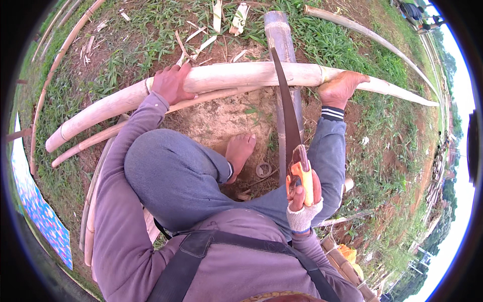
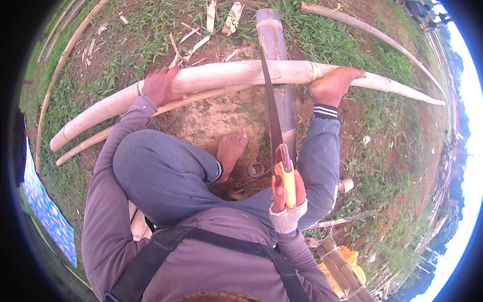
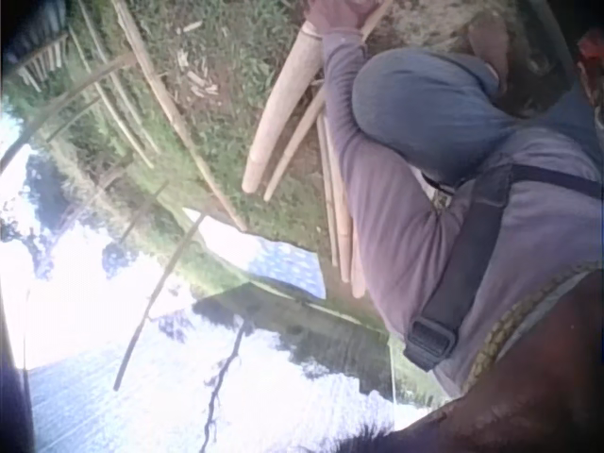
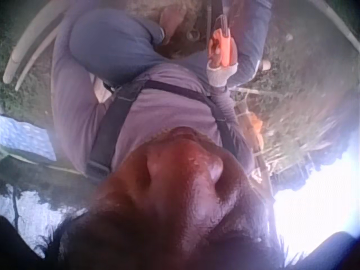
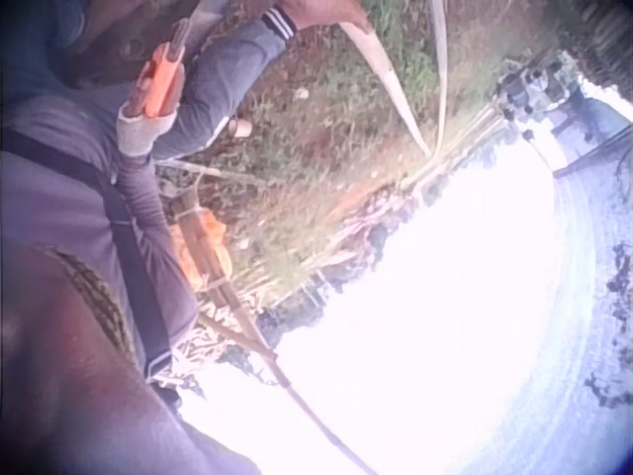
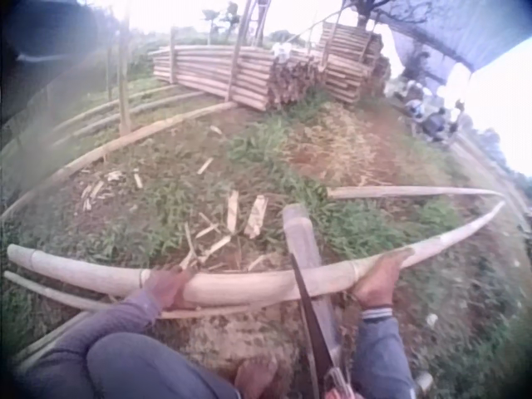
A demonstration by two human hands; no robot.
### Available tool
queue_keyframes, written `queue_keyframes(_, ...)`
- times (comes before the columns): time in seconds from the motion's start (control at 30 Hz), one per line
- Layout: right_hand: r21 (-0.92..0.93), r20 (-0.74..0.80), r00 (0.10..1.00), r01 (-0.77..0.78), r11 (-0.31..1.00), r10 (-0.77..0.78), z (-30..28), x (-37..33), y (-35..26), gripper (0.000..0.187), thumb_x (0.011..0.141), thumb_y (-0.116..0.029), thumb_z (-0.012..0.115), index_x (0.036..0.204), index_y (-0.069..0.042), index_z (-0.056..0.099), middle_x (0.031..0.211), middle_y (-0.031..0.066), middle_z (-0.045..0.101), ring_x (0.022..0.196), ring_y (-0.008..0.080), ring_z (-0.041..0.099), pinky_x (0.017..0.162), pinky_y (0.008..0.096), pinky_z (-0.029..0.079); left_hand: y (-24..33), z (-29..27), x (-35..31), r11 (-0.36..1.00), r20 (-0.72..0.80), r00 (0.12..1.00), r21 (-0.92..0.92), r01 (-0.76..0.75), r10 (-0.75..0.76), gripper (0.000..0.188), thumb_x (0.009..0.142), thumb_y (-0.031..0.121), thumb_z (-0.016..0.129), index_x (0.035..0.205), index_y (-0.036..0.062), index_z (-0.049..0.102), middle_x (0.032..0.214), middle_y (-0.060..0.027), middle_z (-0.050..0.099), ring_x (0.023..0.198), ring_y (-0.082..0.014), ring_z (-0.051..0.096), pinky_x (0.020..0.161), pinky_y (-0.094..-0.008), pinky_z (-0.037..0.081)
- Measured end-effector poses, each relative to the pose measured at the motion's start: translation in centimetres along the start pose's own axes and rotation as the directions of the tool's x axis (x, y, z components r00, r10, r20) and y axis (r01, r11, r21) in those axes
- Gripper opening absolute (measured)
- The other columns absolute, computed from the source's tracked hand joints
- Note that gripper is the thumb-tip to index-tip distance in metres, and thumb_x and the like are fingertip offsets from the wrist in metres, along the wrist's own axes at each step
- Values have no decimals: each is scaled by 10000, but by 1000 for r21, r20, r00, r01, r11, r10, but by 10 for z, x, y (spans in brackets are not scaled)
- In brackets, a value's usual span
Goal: The person sits on the ground and uses a hand saw to cut long bamboo poles into shorter sections. They place the cut pieces onto a nearby stack and continue cutting additional poles.
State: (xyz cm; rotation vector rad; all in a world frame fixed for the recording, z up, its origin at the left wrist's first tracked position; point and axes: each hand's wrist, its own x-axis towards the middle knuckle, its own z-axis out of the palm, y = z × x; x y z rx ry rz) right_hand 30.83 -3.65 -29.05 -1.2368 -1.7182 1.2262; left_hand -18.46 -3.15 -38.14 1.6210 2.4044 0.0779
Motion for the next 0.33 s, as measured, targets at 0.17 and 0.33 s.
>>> queue_keyframes(0.17, -80, -72, 969, 232, 969, -238, 87, 170, -24, 413, 1082, -118, 687, 1445, 63, 606, 1152, 165, 756, 915, 167, 701, 827, 337, 590, 5, -3, 12, 1000, -4, 1000, -4, -13, 13, 997, 692, 592, 965, 1497, 157, 570, 1315, -198, 712, 1245, -428, 697, 1062, -554, 528)
queue_keyframes(0.33, 92, -64, 930, 367, 925, -363, 83, 166, 31, 499, 1077, -208, 718, 1491, 40, 592, 1286, 201, 747, 1112, 192, 723, 972, 335, 588, -2, 0, 3, 1000, -15, 1000, 10, -13, 13, 952, 706, 633, 952, 1459, 180, 586, 1326, -193, 710, 1286, -405, 689, 1057, -560, 533)
